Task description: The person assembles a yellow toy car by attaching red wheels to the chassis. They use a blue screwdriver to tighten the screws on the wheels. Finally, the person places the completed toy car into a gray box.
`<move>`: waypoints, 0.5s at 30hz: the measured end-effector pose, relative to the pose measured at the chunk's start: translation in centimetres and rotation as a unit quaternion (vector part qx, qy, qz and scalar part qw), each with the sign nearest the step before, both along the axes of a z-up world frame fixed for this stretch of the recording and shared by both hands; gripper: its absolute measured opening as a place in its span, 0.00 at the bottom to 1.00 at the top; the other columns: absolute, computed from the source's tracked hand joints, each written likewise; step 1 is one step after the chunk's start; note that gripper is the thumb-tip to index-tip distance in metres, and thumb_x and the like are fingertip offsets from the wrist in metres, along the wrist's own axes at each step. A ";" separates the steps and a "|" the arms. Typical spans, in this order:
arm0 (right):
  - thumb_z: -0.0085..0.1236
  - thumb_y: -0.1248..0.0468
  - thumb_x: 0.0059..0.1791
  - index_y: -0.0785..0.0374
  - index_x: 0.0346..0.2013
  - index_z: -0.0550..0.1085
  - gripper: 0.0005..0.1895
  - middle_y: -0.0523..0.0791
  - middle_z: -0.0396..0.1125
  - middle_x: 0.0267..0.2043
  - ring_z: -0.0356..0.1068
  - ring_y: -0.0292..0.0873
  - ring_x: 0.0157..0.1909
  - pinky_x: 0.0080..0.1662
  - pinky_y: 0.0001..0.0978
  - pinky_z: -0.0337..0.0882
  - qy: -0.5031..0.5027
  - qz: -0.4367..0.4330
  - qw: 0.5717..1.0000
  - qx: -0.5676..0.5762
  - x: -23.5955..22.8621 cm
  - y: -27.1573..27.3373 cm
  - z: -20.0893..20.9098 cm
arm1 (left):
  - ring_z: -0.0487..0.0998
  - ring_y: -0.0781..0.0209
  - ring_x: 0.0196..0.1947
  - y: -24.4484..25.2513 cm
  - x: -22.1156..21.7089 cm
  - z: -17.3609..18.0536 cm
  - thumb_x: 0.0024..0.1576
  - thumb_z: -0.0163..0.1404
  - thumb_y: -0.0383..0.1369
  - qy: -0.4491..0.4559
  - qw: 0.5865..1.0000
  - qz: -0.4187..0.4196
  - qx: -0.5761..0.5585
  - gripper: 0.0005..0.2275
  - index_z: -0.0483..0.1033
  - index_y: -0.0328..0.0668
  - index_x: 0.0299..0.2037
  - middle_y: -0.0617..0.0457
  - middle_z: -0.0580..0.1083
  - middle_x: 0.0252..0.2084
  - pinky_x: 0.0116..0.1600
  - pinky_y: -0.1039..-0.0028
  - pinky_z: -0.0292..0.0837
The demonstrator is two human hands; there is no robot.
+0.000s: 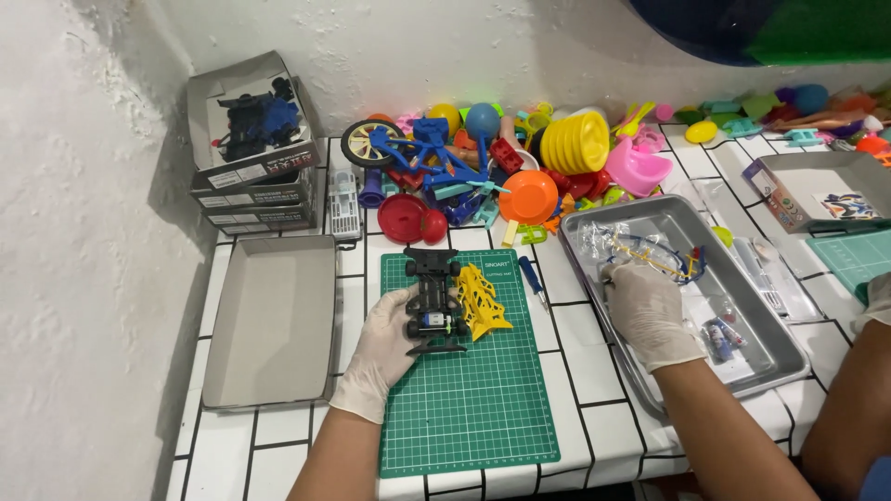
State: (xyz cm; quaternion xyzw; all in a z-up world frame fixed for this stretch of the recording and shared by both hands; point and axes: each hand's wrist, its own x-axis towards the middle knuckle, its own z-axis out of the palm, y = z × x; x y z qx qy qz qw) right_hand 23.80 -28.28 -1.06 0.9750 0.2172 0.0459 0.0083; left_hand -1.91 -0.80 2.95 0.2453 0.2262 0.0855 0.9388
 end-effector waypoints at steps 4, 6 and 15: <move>0.52 0.58 0.51 0.48 0.35 0.81 0.09 0.43 0.76 0.34 0.78 0.48 0.48 0.52 0.43 0.78 -0.064 0.040 0.997 -0.021 -0.1 0.3 -0.4 | 0.78 0.51 0.49 0.3 0.1 -0.8 0.60 0.42 0.36 -0.007 1.000 -0.006 0.009 0.18 0.76 0.43 0.58 0.46 0.78 0.51 0.56 0.66 0.73; 0.48 0.61 0.51 0.49 0.34 0.81 0.12 0.43 0.76 0.33 0.79 0.48 0.47 0.50 0.43 0.78 -0.088 0.068 0.994 -0.004 -0.4 0.2 0.0 | 0.77 0.51 0.50 0.3 0.1 -0.7 0.60 0.43 0.36 -0.009 1.000 0.001 0.014 0.19 0.75 0.43 0.59 0.46 0.78 0.53 0.57 0.65 0.72; 0.54 0.54 0.52 0.35 0.45 0.81 0.11 0.39 0.78 0.49 0.75 0.45 0.58 0.59 0.42 0.75 0.113 -0.054 0.992 0.014 1.0 0.7 1.1 | 0.78 0.51 0.49 0.9 0.5 -2.9 0.59 0.44 0.35 -0.017 1.000 0.008 0.008 0.19 0.77 0.42 0.58 0.47 0.79 0.50 0.57 0.66 0.73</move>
